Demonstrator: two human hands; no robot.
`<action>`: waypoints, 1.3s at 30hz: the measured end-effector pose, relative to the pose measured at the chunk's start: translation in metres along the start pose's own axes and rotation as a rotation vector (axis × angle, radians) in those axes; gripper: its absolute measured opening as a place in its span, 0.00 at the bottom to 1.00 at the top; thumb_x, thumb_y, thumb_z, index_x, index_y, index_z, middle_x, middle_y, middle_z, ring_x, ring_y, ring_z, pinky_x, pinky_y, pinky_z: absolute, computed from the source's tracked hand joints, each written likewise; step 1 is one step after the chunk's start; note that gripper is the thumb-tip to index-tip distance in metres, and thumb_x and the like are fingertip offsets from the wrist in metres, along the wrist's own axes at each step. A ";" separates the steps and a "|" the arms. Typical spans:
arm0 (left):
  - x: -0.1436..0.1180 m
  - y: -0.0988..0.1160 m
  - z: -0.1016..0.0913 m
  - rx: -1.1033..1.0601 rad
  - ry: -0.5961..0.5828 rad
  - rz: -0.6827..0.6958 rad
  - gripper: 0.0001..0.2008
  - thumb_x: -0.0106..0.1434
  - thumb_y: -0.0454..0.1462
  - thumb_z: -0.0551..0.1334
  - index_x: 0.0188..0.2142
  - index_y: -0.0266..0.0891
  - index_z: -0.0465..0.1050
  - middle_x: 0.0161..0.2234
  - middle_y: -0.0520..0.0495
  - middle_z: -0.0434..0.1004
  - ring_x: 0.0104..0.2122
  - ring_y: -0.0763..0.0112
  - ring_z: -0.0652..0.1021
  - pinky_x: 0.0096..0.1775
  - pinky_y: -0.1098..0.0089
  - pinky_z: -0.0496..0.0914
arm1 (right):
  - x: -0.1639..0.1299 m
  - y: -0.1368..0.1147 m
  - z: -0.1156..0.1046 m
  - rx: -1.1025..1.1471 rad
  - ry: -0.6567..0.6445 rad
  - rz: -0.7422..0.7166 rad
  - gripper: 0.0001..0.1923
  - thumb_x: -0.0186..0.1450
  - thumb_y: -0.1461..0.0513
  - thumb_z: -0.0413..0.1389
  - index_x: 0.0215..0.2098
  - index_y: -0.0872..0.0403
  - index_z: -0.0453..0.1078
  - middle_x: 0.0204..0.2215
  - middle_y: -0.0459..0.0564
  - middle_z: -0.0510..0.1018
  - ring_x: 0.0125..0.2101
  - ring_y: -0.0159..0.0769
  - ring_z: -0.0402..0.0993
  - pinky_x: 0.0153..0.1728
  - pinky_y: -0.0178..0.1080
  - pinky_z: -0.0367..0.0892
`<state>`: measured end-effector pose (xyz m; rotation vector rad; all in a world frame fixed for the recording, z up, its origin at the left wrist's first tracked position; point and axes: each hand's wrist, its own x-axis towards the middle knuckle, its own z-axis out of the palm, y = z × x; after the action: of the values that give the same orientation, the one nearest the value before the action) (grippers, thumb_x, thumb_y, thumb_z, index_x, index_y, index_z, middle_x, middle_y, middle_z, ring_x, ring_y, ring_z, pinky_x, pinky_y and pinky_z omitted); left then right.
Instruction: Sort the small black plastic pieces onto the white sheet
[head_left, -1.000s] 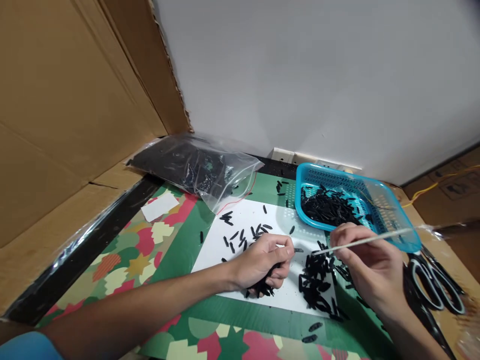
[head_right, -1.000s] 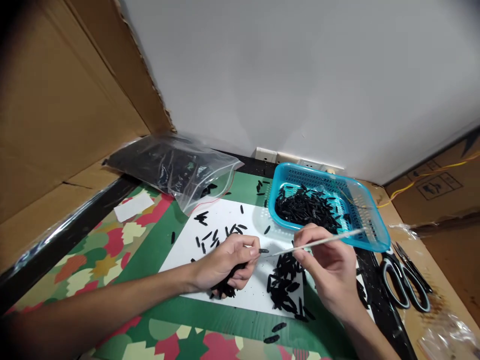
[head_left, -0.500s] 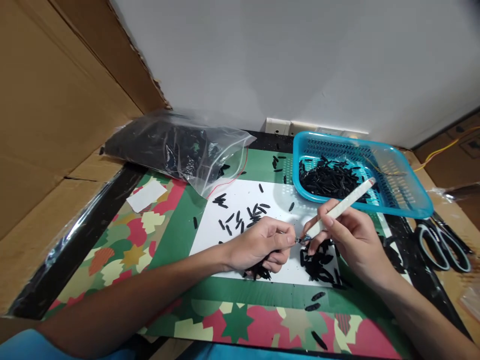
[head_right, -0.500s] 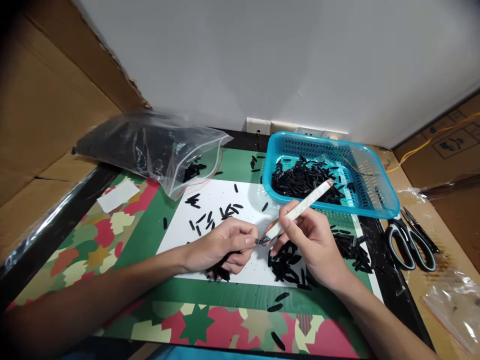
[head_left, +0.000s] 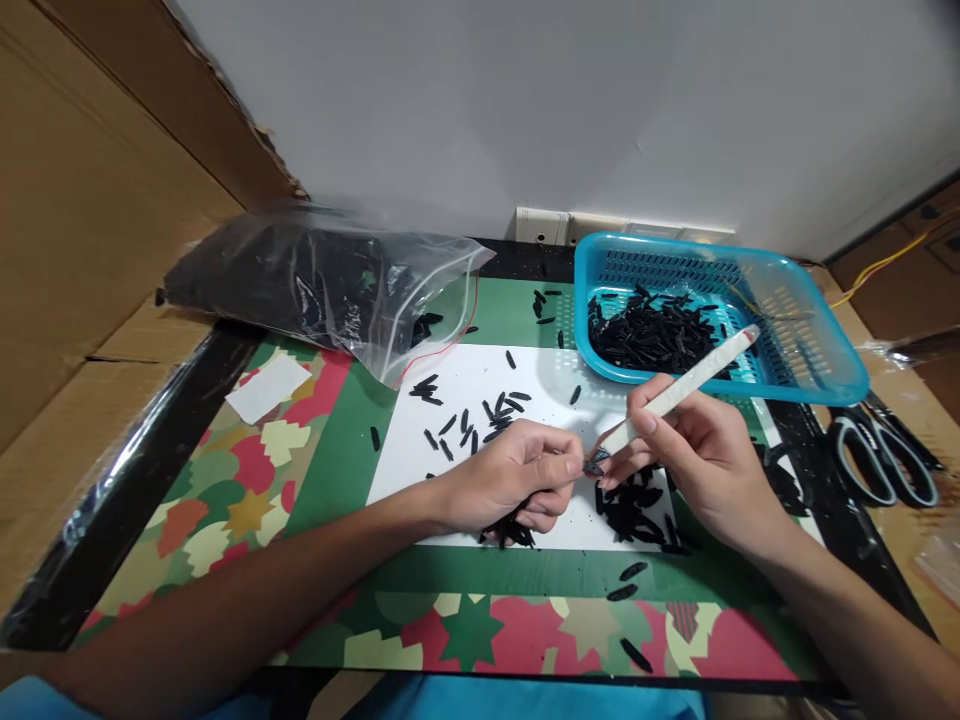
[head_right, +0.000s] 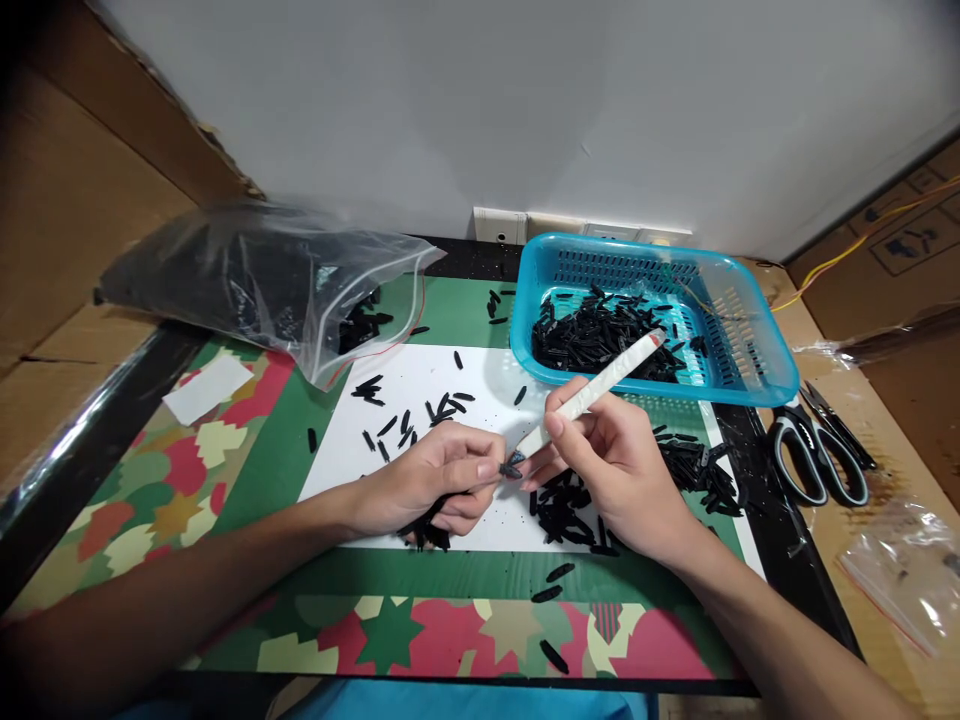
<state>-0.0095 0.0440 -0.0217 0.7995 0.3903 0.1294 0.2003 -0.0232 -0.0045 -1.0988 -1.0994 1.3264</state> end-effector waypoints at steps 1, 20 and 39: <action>0.000 0.000 0.000 -0.002 -0.003 0.003 0.17 0.72 0.44 0.62 0.31 0.40 0.60 0.20 0.62 0.54 0.19 0.83 0.55 0.23 0.79 0.55 | -0.001 -0.001 0.000 -0.016 0.000 -0.007 0.08 0.73 0.57 0.59 0.36 0.51 0.71 0.31 0.45 0.76 0.24 0.33 0.80 0.25 0.35 0.80; -0.001 -0.001 0.001 0.024 -0.002 0.040 0.16 0.71 0.45 0.63 0.33 0.39 0.62 0.21 0.61 0.55 0.20 0.82 0.55 0.24 0.78 0.55 | 0.004 0.006 -0.002 0.166 -0.027 0.156 0.11 0.71 0.54 0.62 0.38 0.52 0.70 0.26 0.43 0.77 0.25 0.35 0.81 0.28 0.38 0.82; -0.002 0.004 -0.003 -0.181 -0.012 0.019 0.16 0.68 0.39 0.64 0.27 0.38 0.62 0.18 0.59 0.56 0.17 0.82 0.57 0.20 0.82 0.53 | -0.005 -0.005 -0.006 -0.127 0.024 -0.161 0.09 0.62 0.65 0.70 0.35 0.52 0.75 0.34 0.51 0.86 0.32 0.40 0.85 0.33 0.40 0.84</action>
<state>-0.0120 0.0482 -0.0205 0.6249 0.3545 0.1749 0.2074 -0.0281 0.0000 -1.0916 -1.2414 1.1267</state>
